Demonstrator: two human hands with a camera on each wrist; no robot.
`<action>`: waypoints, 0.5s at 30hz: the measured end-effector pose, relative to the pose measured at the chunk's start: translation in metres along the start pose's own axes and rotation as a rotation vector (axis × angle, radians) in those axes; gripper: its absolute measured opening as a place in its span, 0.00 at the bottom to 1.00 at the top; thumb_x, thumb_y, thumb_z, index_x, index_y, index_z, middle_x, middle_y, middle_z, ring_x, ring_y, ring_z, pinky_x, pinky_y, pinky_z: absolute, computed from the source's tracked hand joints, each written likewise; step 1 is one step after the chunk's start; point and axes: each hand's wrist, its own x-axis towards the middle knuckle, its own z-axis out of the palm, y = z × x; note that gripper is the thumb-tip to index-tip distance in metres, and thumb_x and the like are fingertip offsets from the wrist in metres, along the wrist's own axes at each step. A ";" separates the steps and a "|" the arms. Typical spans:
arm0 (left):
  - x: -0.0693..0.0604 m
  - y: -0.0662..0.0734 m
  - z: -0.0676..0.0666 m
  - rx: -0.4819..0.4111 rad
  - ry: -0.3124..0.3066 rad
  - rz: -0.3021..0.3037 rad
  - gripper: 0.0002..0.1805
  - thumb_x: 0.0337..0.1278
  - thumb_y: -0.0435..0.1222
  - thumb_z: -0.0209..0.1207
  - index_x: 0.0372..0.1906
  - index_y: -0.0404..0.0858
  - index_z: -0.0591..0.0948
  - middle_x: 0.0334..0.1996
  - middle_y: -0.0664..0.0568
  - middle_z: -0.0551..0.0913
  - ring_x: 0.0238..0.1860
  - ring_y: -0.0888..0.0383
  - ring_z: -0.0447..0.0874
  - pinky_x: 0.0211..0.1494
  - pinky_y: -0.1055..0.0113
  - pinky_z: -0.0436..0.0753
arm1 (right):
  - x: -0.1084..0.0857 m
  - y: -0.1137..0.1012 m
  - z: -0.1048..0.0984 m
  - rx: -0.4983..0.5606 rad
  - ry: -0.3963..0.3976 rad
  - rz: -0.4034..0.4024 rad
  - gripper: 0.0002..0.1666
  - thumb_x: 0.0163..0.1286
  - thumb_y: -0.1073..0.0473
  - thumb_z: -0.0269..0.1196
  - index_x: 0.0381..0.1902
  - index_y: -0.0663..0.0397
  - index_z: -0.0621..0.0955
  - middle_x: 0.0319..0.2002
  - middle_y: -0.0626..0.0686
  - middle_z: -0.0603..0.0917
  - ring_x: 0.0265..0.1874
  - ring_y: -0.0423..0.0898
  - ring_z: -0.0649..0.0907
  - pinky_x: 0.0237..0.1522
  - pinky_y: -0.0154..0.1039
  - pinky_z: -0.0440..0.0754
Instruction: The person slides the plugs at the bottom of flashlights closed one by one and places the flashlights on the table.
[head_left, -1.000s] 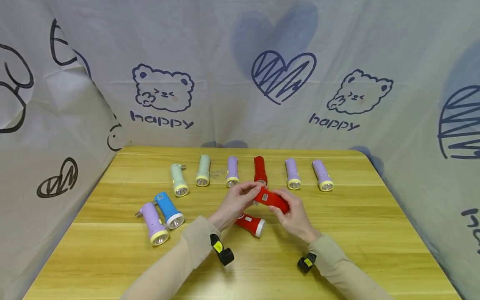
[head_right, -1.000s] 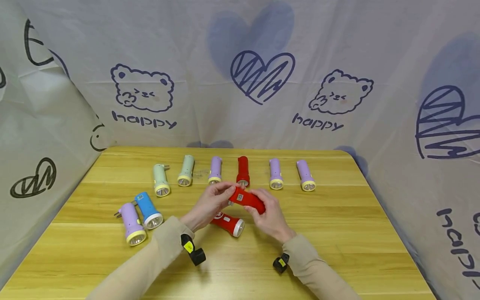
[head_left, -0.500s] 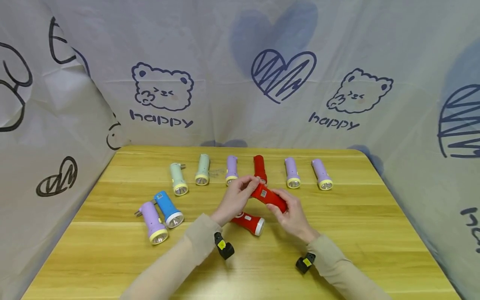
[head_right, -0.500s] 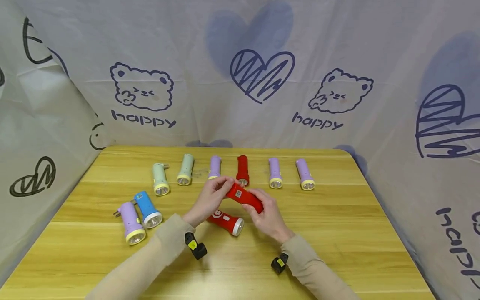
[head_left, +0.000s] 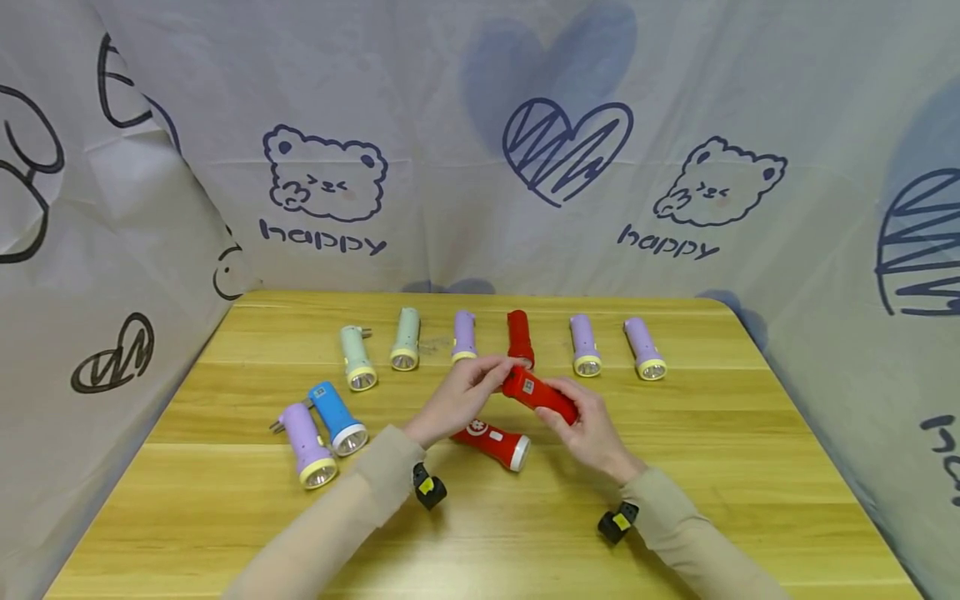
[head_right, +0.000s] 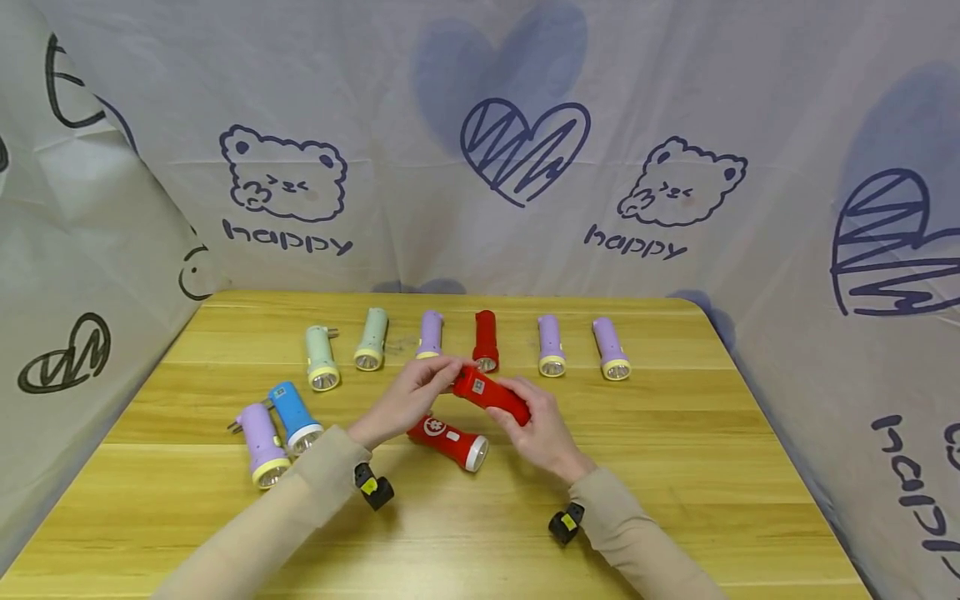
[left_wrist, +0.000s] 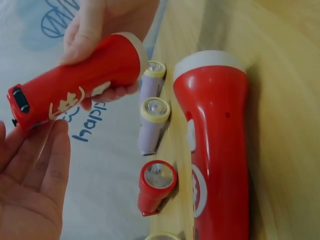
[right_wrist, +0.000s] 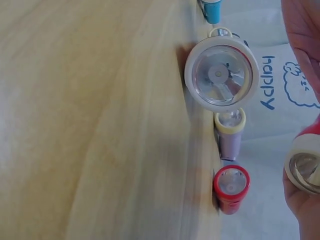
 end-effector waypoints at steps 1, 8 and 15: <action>-0.001 0.000 -0.001 0.004 -0.006 0.000 0.21 0.80 0.43 0.45 0.64 0.37 0.80 0.57 0.44 0.86 0.55 0.54 0.85 0.63 0.59 0.83 | 0.000 0.000 -0.001 0.002 -0.011 0.004 0.18 0.65 0.70 0.67 0.54 0.62 0.82 0.43 0.60 0.87 0.36 0.40 0.80 0.37 0.32 0.81; -0.002 -0.004 -0.002 -0.056 -0.023 -0.047 0.19 0.79 0.41 0.49 0.59 0.33 0.81 0.53 0.40 0.86 0.52 0.53 0.86 0.61 0.60 0.85 | 0.000 -0.001 -0.004 0.002 -0.061 0.005 0.17 0.65 0.68 0.67 0.53 0.60 0.82 0.43 0.59 0.87 0.35 0.39 0.79 0.35 0.31 0.80; -0.004 -0.007 0.001 -0.106 0.015 -0.085 0.17 0.77 0.38 0.52 0.57 0.32 0.81 0.51 0.39 0.86 0.45 0.63 0.84 0.57 0.65 0.84 | 0.000 -0.004 -0.005 -0.013 -0.062 -0.030 0.18 0.65 0.67 0.68 0.52 0.59 0.82 0.43 0.57 0.87 0.35 0.39 0.81 0.35 0.32 0.82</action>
